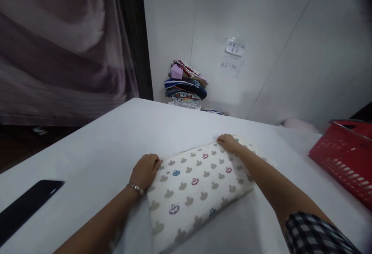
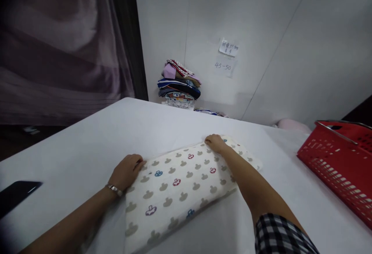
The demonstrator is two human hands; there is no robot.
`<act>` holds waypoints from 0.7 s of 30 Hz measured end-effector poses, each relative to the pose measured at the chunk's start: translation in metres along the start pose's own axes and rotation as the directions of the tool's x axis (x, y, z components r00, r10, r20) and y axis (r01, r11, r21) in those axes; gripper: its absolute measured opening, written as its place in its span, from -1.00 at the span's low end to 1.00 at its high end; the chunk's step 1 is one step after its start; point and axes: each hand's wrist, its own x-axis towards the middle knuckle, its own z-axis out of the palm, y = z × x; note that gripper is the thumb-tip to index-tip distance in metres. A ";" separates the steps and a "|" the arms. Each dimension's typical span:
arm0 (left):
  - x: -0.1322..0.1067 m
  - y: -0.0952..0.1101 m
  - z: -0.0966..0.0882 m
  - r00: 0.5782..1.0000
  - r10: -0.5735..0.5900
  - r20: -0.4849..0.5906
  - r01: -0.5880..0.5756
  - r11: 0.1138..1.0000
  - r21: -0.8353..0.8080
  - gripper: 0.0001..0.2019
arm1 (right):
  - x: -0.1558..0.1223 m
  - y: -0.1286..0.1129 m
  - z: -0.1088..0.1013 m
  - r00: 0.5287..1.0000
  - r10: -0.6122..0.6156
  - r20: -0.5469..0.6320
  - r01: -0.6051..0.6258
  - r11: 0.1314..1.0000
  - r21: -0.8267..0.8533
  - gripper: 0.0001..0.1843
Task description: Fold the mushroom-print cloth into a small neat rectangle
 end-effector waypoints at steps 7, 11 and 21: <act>0.010 0.007 -0.018 0.987 -0.052 0.154 0.042 0.996 0.073 -0.83 | -0.001 0.005 0.015 0.998 -0.009 -0.054 0.012 0.998 0.057 -0.68; 0.028 0.045 -0.018 0.971 0.038 0.236 -0.058 0.995 0.076 -0.79 | -0.004 0.001 0.010 0.998 -0.028 -0.050 0.031 0.997 0.069 -0.68; 0.079 0.126 0.049 0.954 0.215 0.210 -0.236 0.968 0.083 -0.75 | 0.006 -0.019 0.005 0.998 -0.061 -0.020 0.062 0.995 0.073 -0.76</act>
